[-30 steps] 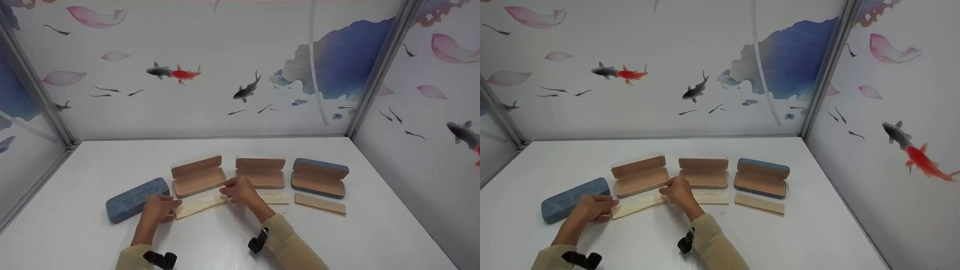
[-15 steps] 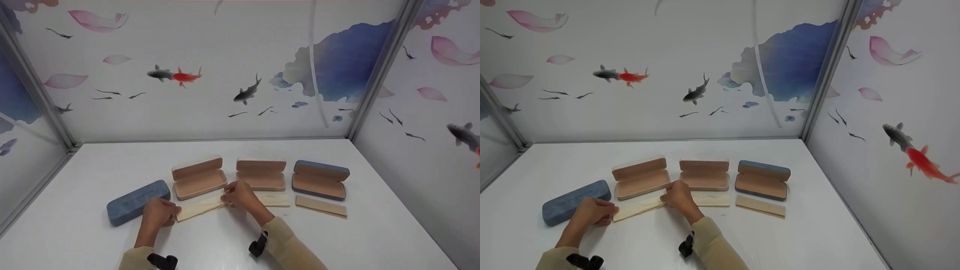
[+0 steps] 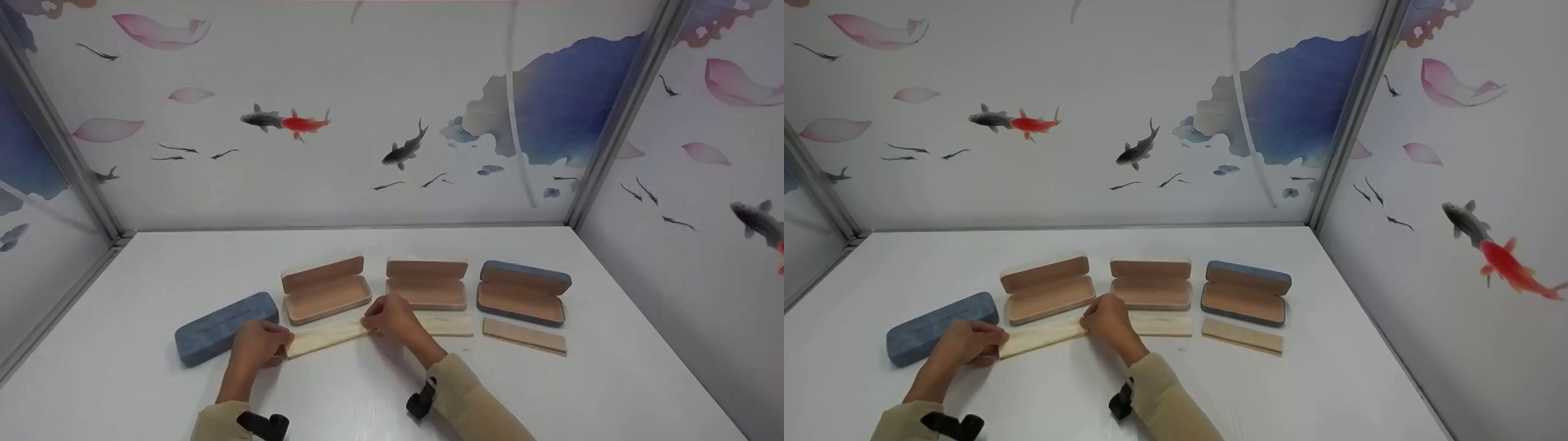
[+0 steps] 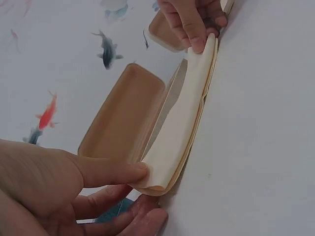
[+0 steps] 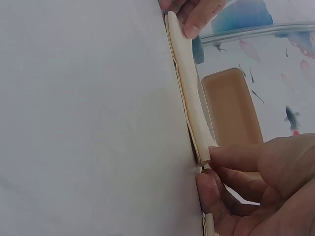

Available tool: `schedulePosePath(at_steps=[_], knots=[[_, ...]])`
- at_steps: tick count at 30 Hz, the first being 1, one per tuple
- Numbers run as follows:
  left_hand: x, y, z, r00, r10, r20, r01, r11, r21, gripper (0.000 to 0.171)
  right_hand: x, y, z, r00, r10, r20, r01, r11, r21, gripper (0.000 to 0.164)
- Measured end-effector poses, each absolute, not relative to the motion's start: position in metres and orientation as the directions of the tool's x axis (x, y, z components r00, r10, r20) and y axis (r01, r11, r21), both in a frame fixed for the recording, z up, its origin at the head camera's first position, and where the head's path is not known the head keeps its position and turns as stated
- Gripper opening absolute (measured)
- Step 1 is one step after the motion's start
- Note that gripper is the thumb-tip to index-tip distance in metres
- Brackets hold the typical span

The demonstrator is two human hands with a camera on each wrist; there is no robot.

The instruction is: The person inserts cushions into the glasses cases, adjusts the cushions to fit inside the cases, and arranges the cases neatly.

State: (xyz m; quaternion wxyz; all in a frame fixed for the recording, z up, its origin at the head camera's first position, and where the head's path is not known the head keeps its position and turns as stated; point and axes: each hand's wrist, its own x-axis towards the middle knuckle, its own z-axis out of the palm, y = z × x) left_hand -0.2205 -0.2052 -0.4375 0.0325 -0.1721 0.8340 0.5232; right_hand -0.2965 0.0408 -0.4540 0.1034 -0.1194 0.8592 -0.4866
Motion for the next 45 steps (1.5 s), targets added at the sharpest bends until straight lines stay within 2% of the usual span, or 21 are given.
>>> schedulePosePath(at_steps=[7,12,17,22,27,34,45], knots=[[-0.222,-0.206,-0.437,-0.933,-0.249,-0.259,-0.334,0.336,0.881,0.024,-0.299,0.041,-0.455,-0.952,-0.29,-0.095,-0.053,0.465,-0.884,0.01],[-0.224,-0.207,-0.436,-0.913,-0.245,-0.326,-0.384,0.246,0.89,0.032,-0.302,0.039,-0.455,-0.955,-0.267,-0.131,0.02,0.382,-0.924,0.014],[-0.223,-0.207,-0.438,-0.919,-0.234,-0.317,-0.354,0.139,0.925,0.037,-0.306,0.035,-0.456,-0.969,-0.203,-0.142,0.075,0.306,-0.949,0.014],[-0.223,-0.206,-0.441,-0.925,-0.241,-0.294,-0.322,0.087,0.943,0.038,-0.308,0.035,-0.454,-0.976,-0.169,-0.136,0.084,0.283,-0.955,0.022],[-0.224,-0.206,-0.442,-0.922,-0.283,-0.265,-0.304,0.102,0.947,0.037,-0.309,0.037,-0.452,-0.966,-0.206,-0.159,0.105,0.248,-0.963,0.026],[-0.227,-0.205,-0.44,-0.927,-0.299,-0.228,-0.284,0.16,0.945,0.035,-0.314,0.041,-0.448,-0.967,-0.2,-0.161,0.128,0.168,-0.977,0.022],[-0.241,-0.208,-0.425,-0.932,-0.284,-0.224,-0.267,0.122,0.956,0.038,-0.327,0.036,-0.44,-0.969,-0.162,-0.185,0.161,0.151,-0.975,0.022]])
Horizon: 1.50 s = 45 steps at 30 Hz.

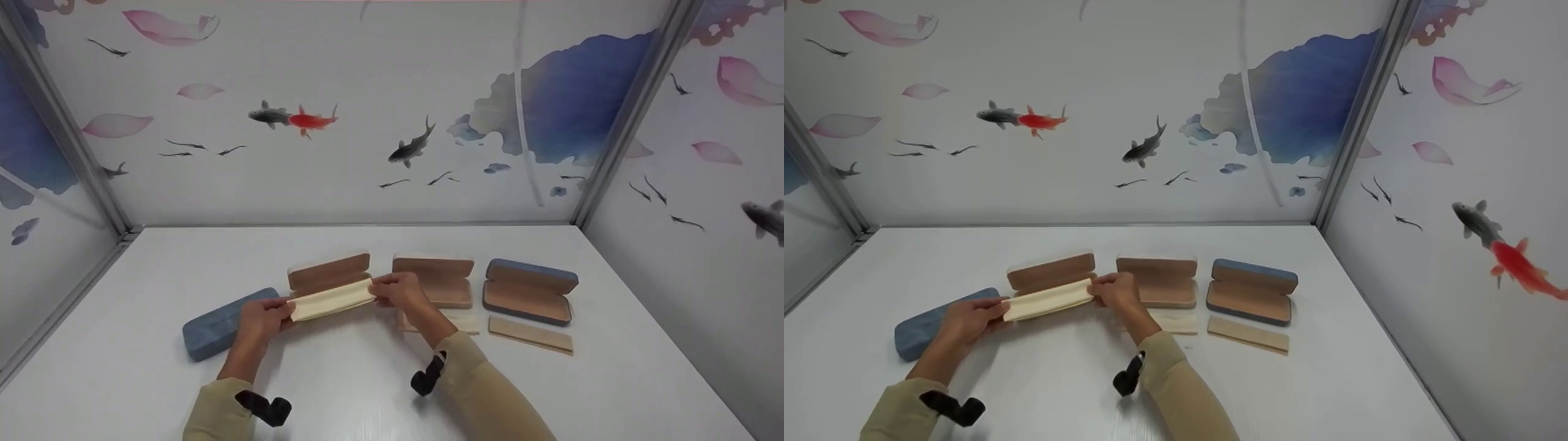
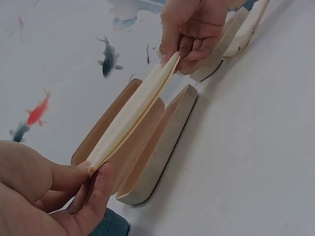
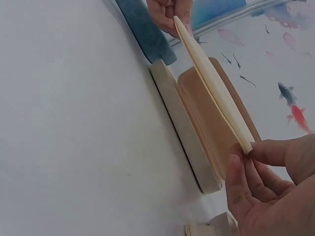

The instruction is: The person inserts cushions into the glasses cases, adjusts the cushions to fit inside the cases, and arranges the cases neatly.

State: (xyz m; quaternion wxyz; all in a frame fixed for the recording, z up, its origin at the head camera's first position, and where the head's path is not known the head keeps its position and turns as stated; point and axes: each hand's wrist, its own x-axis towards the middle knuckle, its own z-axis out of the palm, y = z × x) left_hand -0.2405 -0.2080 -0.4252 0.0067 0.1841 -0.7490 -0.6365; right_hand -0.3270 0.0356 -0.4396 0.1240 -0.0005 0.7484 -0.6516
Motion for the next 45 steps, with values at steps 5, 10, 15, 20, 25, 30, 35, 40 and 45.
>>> schedulePosePath(at_steps=[5,10,15,20,25,30,35,40,45], knots=[[-0.251,-0.206,-0.423,-0.932,-0.303,-0.198,-0.253,0.154,0.955,0.036,-0.335,0.036,-0.437,-0.972,-0.155,-0.176,0.147,0.179,-0.973,0.022],[-0.259,-0.203,-0.421,-0.936,-0.319,-0.15,-0.223,0.208,0.952,0.033,-0.34,0.035,-0.436,-0.976,-0.147,-0.16,0.126,0.215,-0.968,0.019],[-0.264,-0.199,-0.419,-0.933,-0.323,-0.16,-0.241,0.231,0.943,0.032,-0.342,0.033,-0.435,-0.978,-0.155,-0.139,0.097,0.25,-0.963,0.018],[-0.268,-0.2,-0.418,-0.932,-0.331,-0.15,-0.244,0.266,0.932,0.032,-0.346,0.028,-0.432,-0.982,-0.141,-0.122,0.081,0.269,-0.96,0.018],[-0.272,-0.199,-0.416,-0.932,-0.337,-0.131,-0.24,0.305,0.922,0.032,-0.35,0.024,-0.43,-0.983,-0.113,-0.145,0.11,0.268,-0.957,0.019],[-0.276,-0.198,-0.416,-0.93,-0.35,-0.114,-0.237,0.332,0.913,0.032,-0.351,0.02,-0.43,-0.984,-0.098,-0.148,0.116,0.276,-0.954,0.019],[-0.278,-0.196,-0.418,-0.929,-0.363,-0.071,-0.212,0.365,0.907,0.029,-0.352,0.017,-0.429,-0.988,-0.088,-0.131,0.098,0.31,-0.946,0.019],[-0.278,-0.193,-0.416,-0.924,-0.381,-0.019,-0.197,0.433,0.88,0.023,-0.353,0.014,-0.428,-0.986,-0.081,-0.145,0.111,0.327,-0.939,0.018],[-0.278,-0.192,-0.414,-0.919,-0.391,0.044,-0.158,0.469,0.869,0.02,-0.353,0.013,-0.43,-0.989,-0.078,-0.129,0.097,0.32,-0.942,0.016]])
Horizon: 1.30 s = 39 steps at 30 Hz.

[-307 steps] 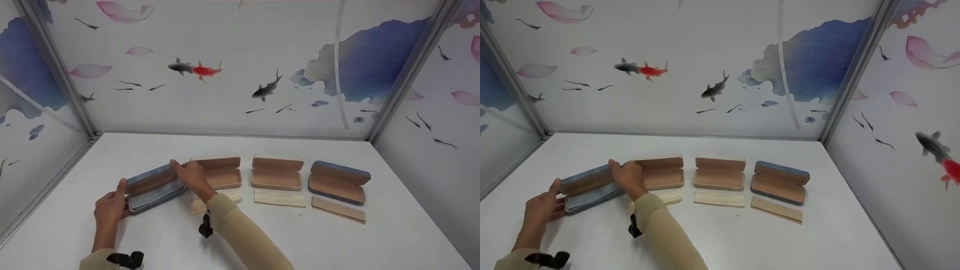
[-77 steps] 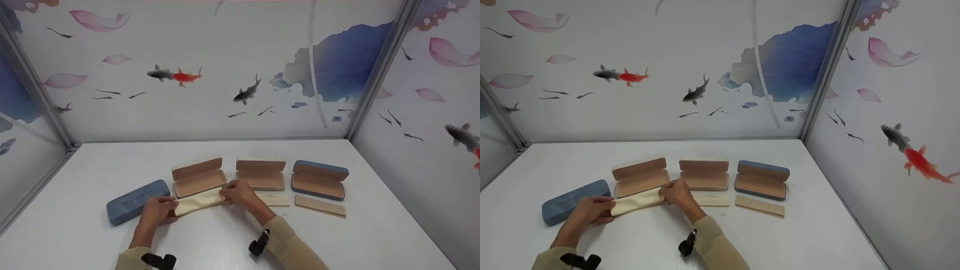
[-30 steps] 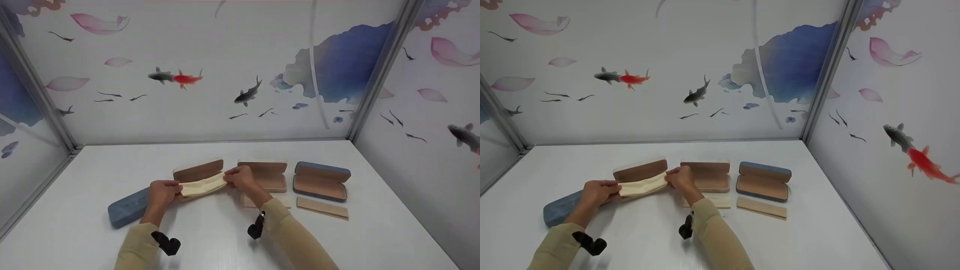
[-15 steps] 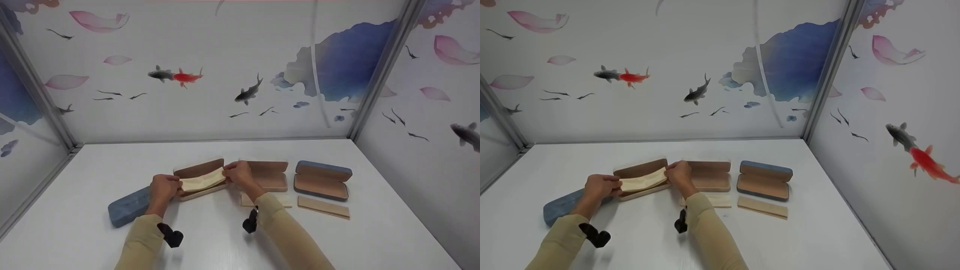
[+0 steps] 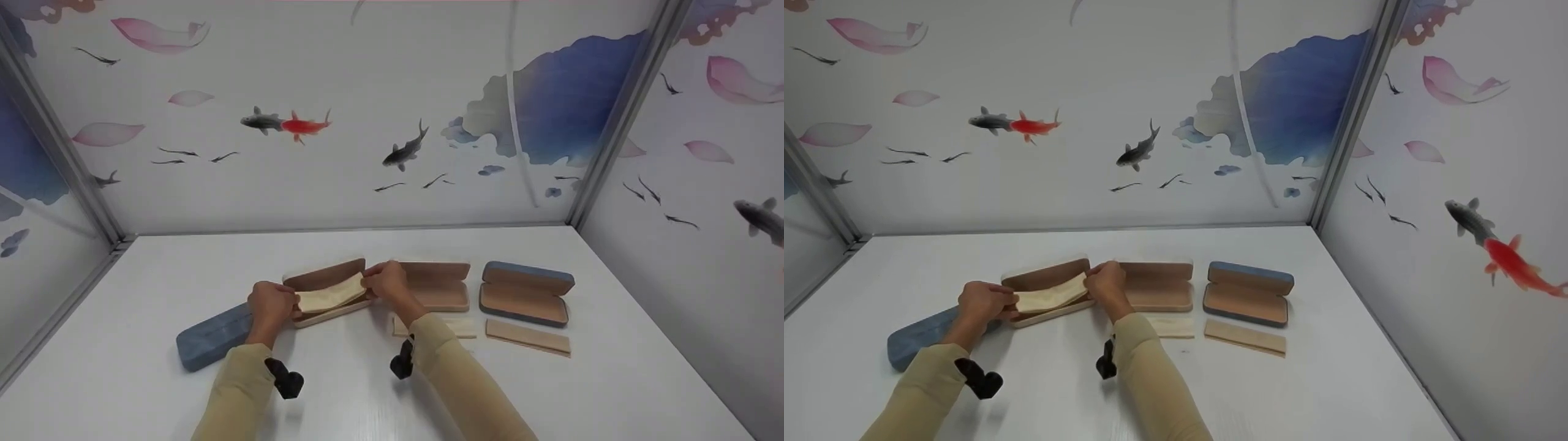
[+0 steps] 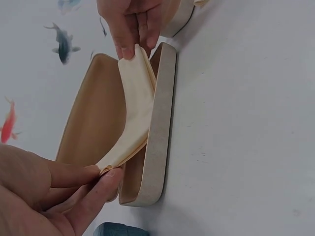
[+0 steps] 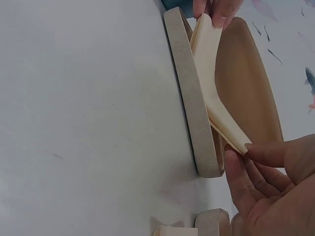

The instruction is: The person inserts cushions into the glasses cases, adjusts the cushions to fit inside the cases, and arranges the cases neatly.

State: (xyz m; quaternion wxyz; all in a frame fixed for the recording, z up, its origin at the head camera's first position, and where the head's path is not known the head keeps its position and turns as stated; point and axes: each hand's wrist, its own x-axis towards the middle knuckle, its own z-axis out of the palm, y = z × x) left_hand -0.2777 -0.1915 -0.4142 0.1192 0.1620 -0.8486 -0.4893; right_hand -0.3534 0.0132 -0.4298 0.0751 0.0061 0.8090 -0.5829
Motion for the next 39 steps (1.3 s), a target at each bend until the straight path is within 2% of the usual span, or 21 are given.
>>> schedulePosePath(at_steps=[15,22,30,34,39], knots=[[-0.277,-0.188,-0.419,-0.912,-0.391,0.123,-0.123,0.549,0.827,0.018,-0.351,0.011,-0.436,-0.997,-0.059,-0.051,0.027,0.359,-0.933,0.015],[-0.274,-0.19,-0.421,-0.92,-0.381,0.093,-0.127,0.514,0.848,0.015,-0.35,0.011,-0.438,-0.998,-0.052,-0.023,0.002,0.373,-0.928,0.014],[-0.275,-0.193,-0.424,-0.928,-0.357,0.109,-0.108,0.537,0.837,0.019,-0.352,0.011,-0.439,-0.999,-0.048,-0.026,0.005,0.391,-0.92,0.013],[-0.276,-0.19,-0.425,-0.92,-0.37,0.133,-0.104,0.557,0.824,0.016,-0.352,0.011,-0.439,-0.998,-0.042,-0.039,0.02,0.392,-0.92,0.013],[-0.277,-0.188,-0.427,-0.922,-0.368,0.122,-0.104,0.538,0.836,0.03,-0.35,0.01,-0.439,-0.998,-0.04,-0.041,0.022,0.4,-0.916,0.012]])
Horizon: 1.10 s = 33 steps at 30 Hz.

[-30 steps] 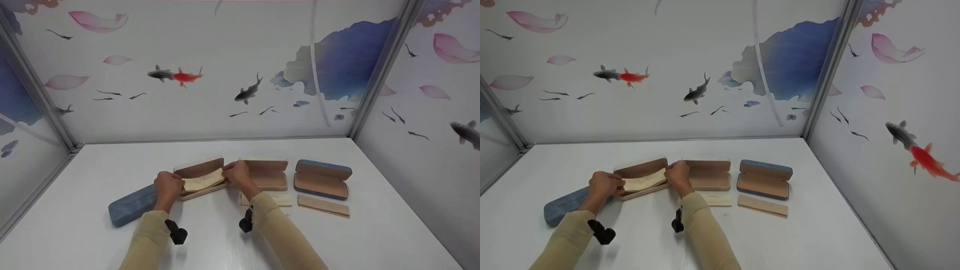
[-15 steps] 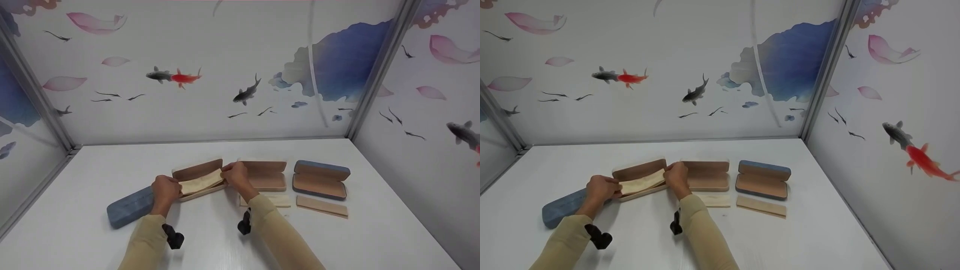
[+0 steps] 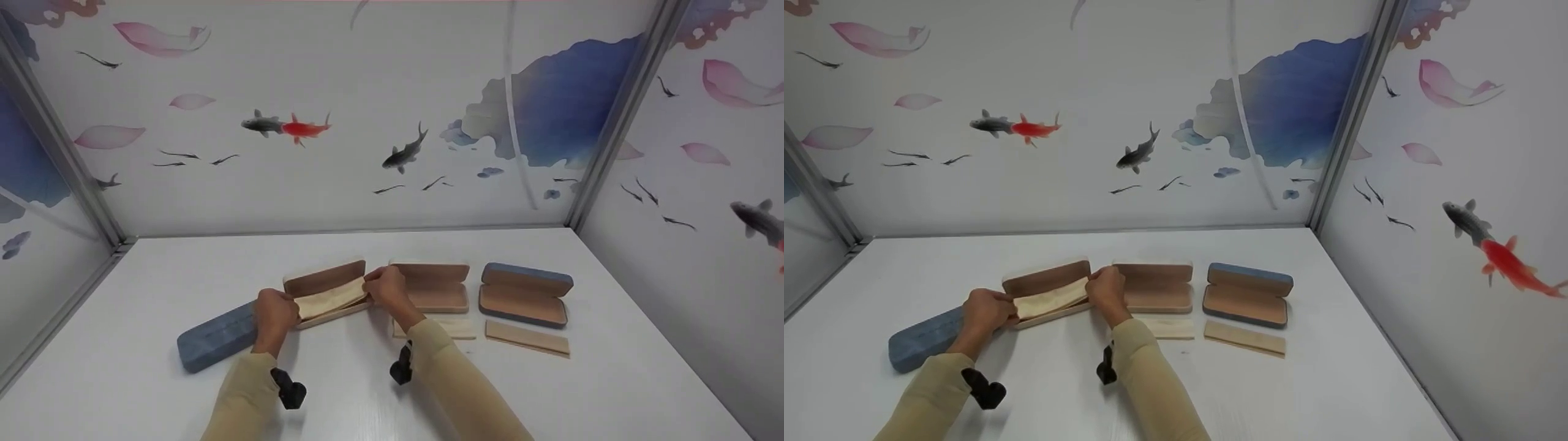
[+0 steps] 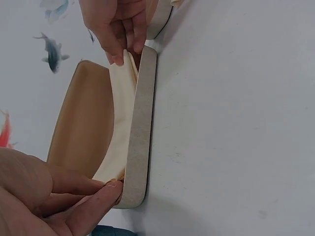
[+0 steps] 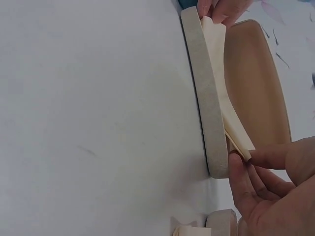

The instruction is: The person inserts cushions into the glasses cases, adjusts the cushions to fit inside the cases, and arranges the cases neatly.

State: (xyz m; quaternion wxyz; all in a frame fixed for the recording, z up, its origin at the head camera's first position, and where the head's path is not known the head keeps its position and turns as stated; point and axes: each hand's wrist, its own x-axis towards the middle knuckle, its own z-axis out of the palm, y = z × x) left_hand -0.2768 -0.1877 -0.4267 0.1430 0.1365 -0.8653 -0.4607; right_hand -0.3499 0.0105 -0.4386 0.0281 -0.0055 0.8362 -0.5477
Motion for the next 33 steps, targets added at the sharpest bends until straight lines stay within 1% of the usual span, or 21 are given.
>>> schedulePosePath(at_steps=[3,9,11,14,18,22,25,30,33], knots=[[-0.275,-0.188,-0.424,-0.922,-0.367,0.125,-0.103,0.542,0.834,0.032,-0.347,0.011,-0.437,-0.999,-0.035,-0.008,-0.007,0.425,-0.905,0.012],[-0.27,-0.192,-0.412,-0.913,-0.395,0.099,-0.149,0.55,0.822,0.033,-0.34,0.01,-0.427,-0.997,-0.025,0.08,-0.081,0.51,-0.856,0.018],[-0.269,-0.192,-0.407,-0.913,-0.398,0.084,-0.161,0.543,0.824,0.032,-0.339,0.009,-0.423,-0.994,-0.022,0.103,-0.099,0.533,-0.84,0.023],[-0.269,-0.19,-0.399,-0.917,-0.395,0.064,-0.183,0.556,0.811,0.034,-0.338,0.006,-0.417,-0.992,-0.035,0.121,-0.12,0.546,-0.829,0.038],[-0.268,-0.186,-0.391,-0.933,-0.359,0.03,-0.199,0.584,0.787,0.044,-0.338,0.002,-0.411,-0.995,-0.08,0.066,-0.099,0.542,-0.834,0.05],[-0.269,-0.182,-0.389,-0.947,-0.32,-0.01,-0.214,0.612,0.762,0.058,-0.34,0.001,-0.409,-0.99,-0.134,-0.033,-0.044,0.539,-0.841,0.053],[-0.271,-0.18,-0.389,-0.953,-0.3,-0.047,-0.235,0.629,0.741,0.067,-0.343,0.002,-0.409,-0.983,-0.167,-0.071,-0.03,0.536,-0.843,0.056],[-0.277,-0.178,-0.392,-0.956,-0.271,-0.112,-0.264,0.631,0.729,0.073,-0.346,0.006,-0.408,-0.98,-0.176,-0.089,-0.014,0.513,-0.858,0.056],[-0.278,-0.178,-0.393,-0.955,-0.269,-0.123,-0.269,0.623,0.735,0.073,-0.346,0.008,-0.407,-0.981,-0.162,-0.102,0.007,0.499,-0.867,0.055]])
